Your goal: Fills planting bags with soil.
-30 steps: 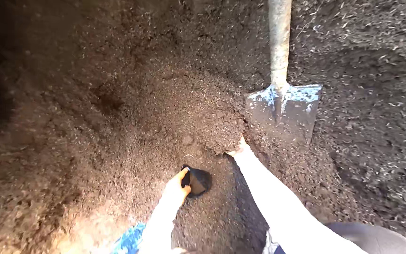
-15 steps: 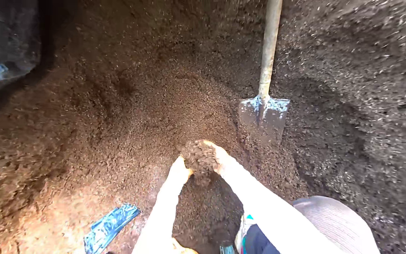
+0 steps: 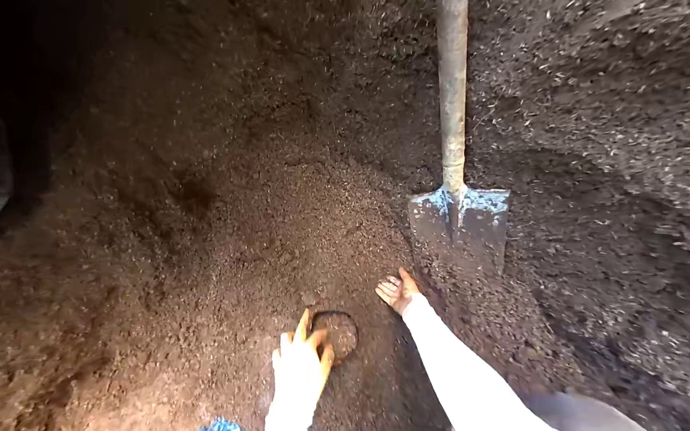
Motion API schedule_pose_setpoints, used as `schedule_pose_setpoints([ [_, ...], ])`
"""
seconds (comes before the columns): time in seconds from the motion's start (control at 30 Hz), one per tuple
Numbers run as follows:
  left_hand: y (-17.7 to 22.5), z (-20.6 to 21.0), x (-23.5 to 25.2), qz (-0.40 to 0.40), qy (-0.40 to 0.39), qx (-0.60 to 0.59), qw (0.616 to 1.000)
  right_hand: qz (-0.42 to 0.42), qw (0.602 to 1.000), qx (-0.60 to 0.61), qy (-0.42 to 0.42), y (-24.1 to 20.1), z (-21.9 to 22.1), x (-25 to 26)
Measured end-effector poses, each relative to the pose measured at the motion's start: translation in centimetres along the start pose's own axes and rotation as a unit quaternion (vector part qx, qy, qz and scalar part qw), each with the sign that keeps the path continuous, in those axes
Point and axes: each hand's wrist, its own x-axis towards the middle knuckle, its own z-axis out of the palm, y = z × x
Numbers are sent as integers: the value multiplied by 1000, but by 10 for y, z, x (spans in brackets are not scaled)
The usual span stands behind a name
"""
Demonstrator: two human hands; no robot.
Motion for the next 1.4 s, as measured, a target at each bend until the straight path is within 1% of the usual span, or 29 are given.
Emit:
schedule_pose_setpoints([
  [0.07, -3, 10, -1, -21, 4, 28, 999, -12, 998, 64, -13, 3, 17, 12],
  [0.1, -5, 14, -1, -31, 7, 11, 999, -22, 996, 81, -18, 4, 30, 15],
  [0.17, -9, 18, -1, -47, 32, -68, 996, -39, 991, 123, -45, 2, 55, 17],
  [0.2, -7, 17, -4, -47, 43, -101, 993, -42, 985, 149, -81, -3, 67, 19],
  [0.27, -10, 15, -6, -21, 52, -137, 989, -60, 972, 184, -130, -12, 91, 32],
  [0.3, -16, 13, -3, -25, 48, -160, 986, -75, 970, 184, -142, -14, 100, 40],
  [0.37, -21, 8, -5, -57, 13, -185, 981, -86, 967, 183, -154, -10, 99, 48],
  [0.4, -18, 4, -6, -57, -6, -189, 980, -83, 967, 184, -157, -8, 94, 47],
  [0.43, -16, 4, -4, -57, -10, -202, 978, -85, 967, 178, -159, -9, 90, 43],
  [0.5, -14, 6, -1, -66, -2, -235, 970, -81, 971, 147, -170, -9, 79, 26],
  [0.57, -7, 2, 3, -54, 3, -251, 966, -70, 972, 113, -196, -12, 73, 4],
  [0.67, 1, -1, 6, -38, -6, -255, 966, -28, 972, 68, -224, -8, 67, -49],
  [0.77, 1, -1, 5, -31, -10, -255, 966, 8, 970, -12, -242, -3, 60, -109],
  [0.8, 0, -1, 4, -33, -12, -253, 967, 24, 968, -39, -247, -2, 60, -126],
  [0.87, -2, 3, -1, -33, 4, -255, 966, 63, 952, -101, -281, 2, 61, -144],
  [0.93, -5, 6, -7, -28, 16, -265, 964, 82, 941, -158, -287, 7, 63, -161],
  [1.0, -7, 7, -16, -32, 14, -264, 964, 67, 935, -219, -269, 16, 64, -171],
  [1.07, -9, 11, -20, -36, 13, -249, 968, 14, 930, -294, -222, 25, 71, -191],
  [1.1, -11, 13, -22, -35, 18, -250, 967, -20, 921, -335, -199, 28, 75, -204],
  [1.13, -12, 14, -25, -33, 22, -254, 966, -55, 902, -384, -192, 30, 79, -213],
  [1.23, -16, 11, -34, -8, 28, -262, 965, -127, 815, -530, -198, 13, 83, -231],
  [1.27, -19, 11, -37, 5, 29, -258, 966, -150, 783, -573, -190, 6, 81, -226],
  [1.33, -22, 14, -38, 15, 39, -255, 966, -175, 707, -662, -174, -2, 71, -198],
  [1.37, -21, 16, -38, 3, 48, -255, 966, -162, 678, -696, -174, -2, 64, -181],
  [1.4, -19, 18, -36, -18, 62, -255, 965, -138, 664, -713, -177, 2, 57, -167],
])
